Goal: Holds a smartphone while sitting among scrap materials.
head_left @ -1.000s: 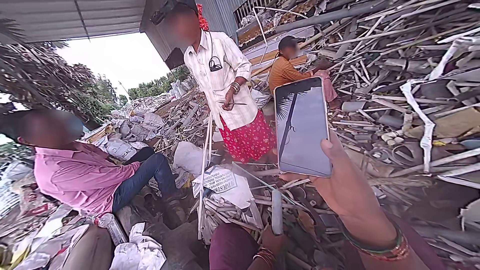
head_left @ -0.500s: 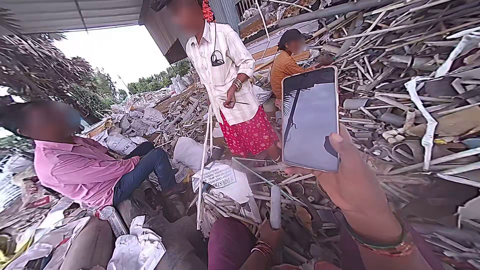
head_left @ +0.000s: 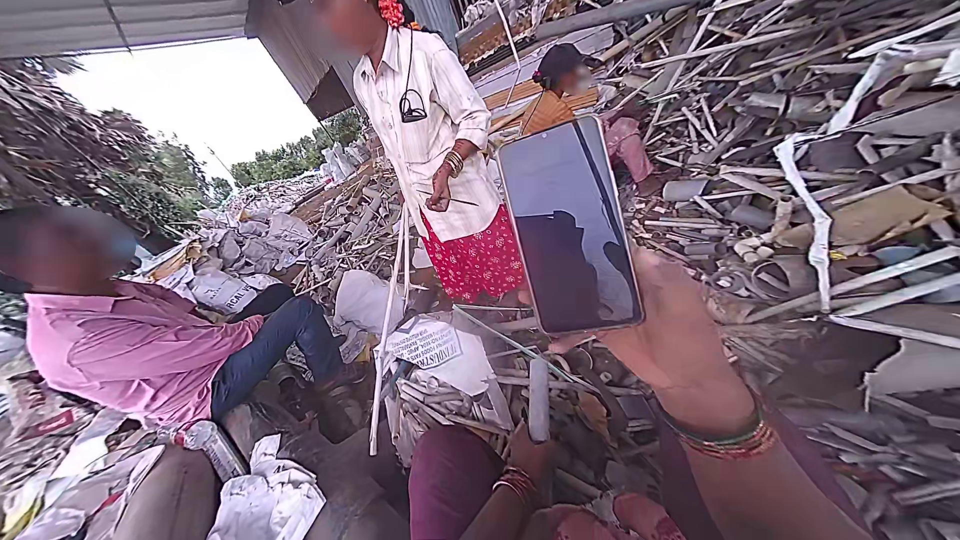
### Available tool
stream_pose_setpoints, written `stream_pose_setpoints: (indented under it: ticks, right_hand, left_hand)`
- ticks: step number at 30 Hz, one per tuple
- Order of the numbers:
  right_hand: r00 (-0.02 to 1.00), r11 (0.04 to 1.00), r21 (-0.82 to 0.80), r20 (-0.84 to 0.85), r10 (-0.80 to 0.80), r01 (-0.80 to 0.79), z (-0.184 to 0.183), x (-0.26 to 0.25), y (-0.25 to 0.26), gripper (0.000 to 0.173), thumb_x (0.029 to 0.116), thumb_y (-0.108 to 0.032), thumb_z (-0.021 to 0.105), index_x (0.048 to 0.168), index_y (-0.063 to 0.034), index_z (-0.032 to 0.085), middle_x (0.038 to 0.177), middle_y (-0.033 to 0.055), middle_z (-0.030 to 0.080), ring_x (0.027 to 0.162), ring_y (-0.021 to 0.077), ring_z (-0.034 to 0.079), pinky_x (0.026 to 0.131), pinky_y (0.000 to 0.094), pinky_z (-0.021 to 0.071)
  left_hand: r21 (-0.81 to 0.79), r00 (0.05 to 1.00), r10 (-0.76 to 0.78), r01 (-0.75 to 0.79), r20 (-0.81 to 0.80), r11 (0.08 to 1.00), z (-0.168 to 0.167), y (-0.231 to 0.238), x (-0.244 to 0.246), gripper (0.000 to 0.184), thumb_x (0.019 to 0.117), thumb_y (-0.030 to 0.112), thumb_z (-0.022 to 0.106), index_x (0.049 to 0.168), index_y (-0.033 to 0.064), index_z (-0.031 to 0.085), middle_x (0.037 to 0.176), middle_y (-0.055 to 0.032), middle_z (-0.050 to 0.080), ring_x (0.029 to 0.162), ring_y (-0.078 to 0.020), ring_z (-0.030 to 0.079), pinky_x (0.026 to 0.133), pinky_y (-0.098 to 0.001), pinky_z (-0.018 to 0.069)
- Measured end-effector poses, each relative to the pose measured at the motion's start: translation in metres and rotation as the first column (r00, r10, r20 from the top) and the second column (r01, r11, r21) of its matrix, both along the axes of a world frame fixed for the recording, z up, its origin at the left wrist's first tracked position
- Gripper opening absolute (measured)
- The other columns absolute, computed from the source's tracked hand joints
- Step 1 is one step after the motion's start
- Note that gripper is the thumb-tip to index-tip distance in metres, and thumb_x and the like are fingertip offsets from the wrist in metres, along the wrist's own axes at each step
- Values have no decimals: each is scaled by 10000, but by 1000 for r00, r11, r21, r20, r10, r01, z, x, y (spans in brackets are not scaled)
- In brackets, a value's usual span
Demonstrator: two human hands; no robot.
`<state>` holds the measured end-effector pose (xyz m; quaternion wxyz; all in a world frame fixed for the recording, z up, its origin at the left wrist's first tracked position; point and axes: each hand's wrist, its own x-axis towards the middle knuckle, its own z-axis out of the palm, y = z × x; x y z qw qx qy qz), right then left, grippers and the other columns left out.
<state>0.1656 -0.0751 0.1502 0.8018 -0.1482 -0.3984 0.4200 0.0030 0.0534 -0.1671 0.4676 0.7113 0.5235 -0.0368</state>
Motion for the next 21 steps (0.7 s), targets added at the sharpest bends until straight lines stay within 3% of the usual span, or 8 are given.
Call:
stream_pose_setpoints:
  ticks: [4, 10, 16, 19, 21]
  right_hand:
    - [989, 986, 71, 16, 148, -149, -3, -4, 2, 615, 913, -588, 653, 1401, -235, 526, 1233, 137, 682, 1032, 308, 730, 651, 450, 654]
    - [989, 987, 87, 66, 130, -136, -6, -7, 5, 642, 942, -654, 546, 1444, -257, 504, 1270, 118, 667, 1061, 296, 722, 655, 439, 656]
    - [992, 991, 77, 62, 108, -112, -6, -10, 8, 651, 943, -672, 518, 1440, -252, 504, 1272, 130, 667, 1077, 312, 715, 670, 458, 655]
    - [985, 968, 183, 3, 175, -173, -10, -17, 13, 651, 933, -638, 559, 1422, -210, 530, 1316, 135, 651, 1151, 327, 682, 852, 519, 623]
    - [970, 931, 283, -5, 243, -232, -13, -21, 17, 701, 925, -621, 583, 1480, -202, 488, 1455, 131, 562, 1280, 348, 601, 1006, 562, 544]
  left_hand:
    - [9, 1000, -10, 10, 2, 1000, -6, 3, 0, 646, 935, 339, 746, 1396, -56, 526, 1304, -293, 621, 1239, -398, 607, 1087, -549, 452]
    - [6, 1000, 2, -2, -6, 1000, -2, 2, 0, 615, 945, 322, 737, 1384, -59, 537, 1323, -296, 608, 1260, -401, 589, 1095, -549, 437]
    - [-2, 1000, 6, -6, 8, 1000, 0, 2, 1, 601, 945, 312, 733, 1381, -55, 542, 1317, -293, 613, 1255, -399, 594, 1091, -550, 444]
    - [5, 1000, 10, -10, 10, 1000, -1, 1, 0, 599, 941, 317, 732, 1380, -48, 549, 1313, -292, 615, 1250, -401, 597, 1085, -560, 446]
    - [8, 1000, 5, -5, -4, 1000, 2, 0, 0, 612, 944, 328, 730, 1387, -52, 544, 1330, -299, 605, 1267, -413, 585, 1093, -574, 437]
